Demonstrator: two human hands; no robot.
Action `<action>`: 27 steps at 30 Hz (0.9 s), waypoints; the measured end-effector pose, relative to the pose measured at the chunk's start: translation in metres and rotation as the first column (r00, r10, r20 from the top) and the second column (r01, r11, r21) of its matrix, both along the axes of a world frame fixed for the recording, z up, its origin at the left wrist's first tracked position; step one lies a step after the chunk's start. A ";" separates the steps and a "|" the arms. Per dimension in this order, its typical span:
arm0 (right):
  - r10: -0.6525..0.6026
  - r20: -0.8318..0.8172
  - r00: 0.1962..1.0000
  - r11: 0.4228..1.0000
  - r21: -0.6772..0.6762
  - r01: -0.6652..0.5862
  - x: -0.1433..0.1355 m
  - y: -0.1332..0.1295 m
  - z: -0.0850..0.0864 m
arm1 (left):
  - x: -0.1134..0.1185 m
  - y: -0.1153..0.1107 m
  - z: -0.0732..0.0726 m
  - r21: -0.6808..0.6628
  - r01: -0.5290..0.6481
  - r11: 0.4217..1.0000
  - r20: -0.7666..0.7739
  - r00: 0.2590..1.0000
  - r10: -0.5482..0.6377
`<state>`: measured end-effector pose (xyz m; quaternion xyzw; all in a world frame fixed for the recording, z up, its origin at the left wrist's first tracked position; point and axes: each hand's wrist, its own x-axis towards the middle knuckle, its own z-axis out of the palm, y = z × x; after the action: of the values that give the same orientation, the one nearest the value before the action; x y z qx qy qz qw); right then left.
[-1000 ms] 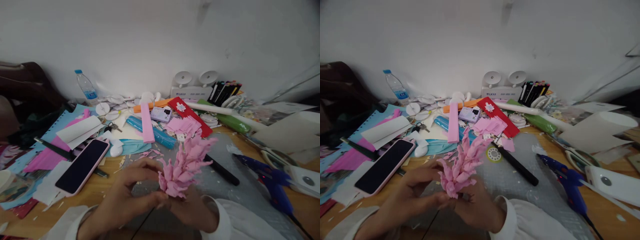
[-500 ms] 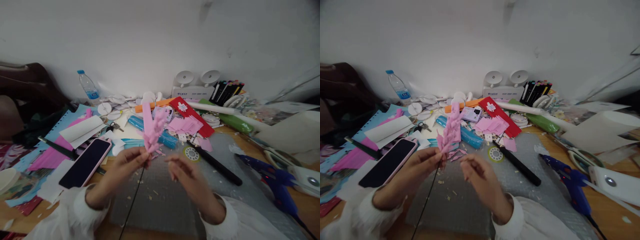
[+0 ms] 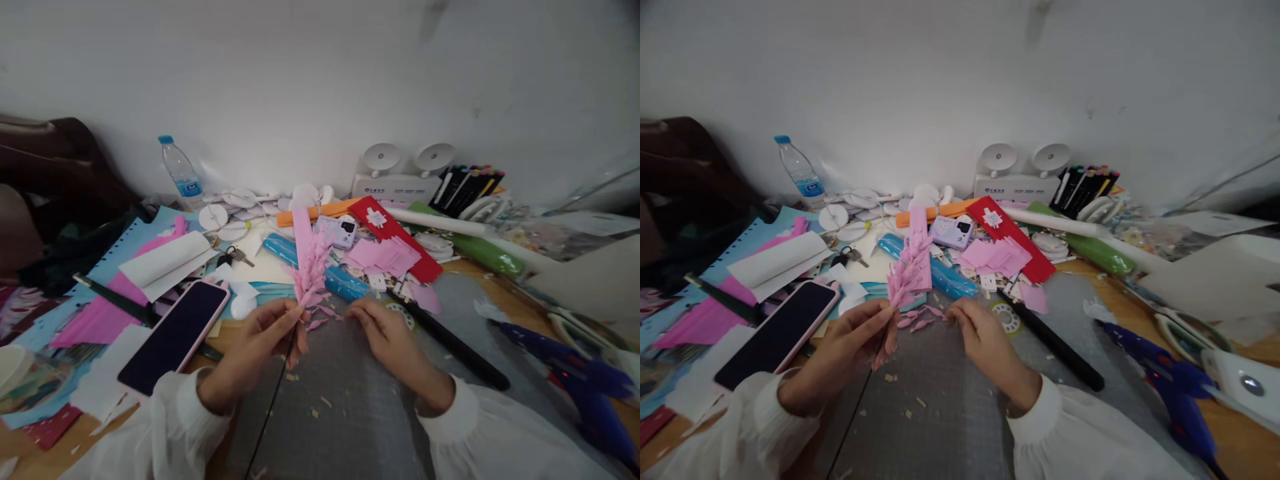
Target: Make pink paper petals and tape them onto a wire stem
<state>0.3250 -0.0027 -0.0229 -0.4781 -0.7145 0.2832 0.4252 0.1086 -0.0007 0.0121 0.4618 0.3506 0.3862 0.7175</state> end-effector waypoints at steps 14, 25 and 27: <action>-0.045 0.358 0.933 0.991 0.135 -0.004 -0.020 0.028 -0.015 | 0.002 -0.012 0.022 0.070 -0.025 0.997 -0.043 0.999 0.029; 0.036 -0.041 0.999 0.999 0.009 -0.035 0.010 -0.010 0.047 | 0.007 -0.017 0.029 0.105 -0.138 0.985 -0.030 0.989 0.142; 0.028 -0.221 0.975 0.999 -0.022 -0.034 0.011 -0.023 0.056 | 0.009 -0.021 0.031 0.115 -0.109 0.987 -0.016 0.994 0.112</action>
<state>0.3356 -0.0259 0.0327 -0.4380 -0.6665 0.3503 0.4911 0.1175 -0.0213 0.0436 0.4861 0.3609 0.4396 0.6635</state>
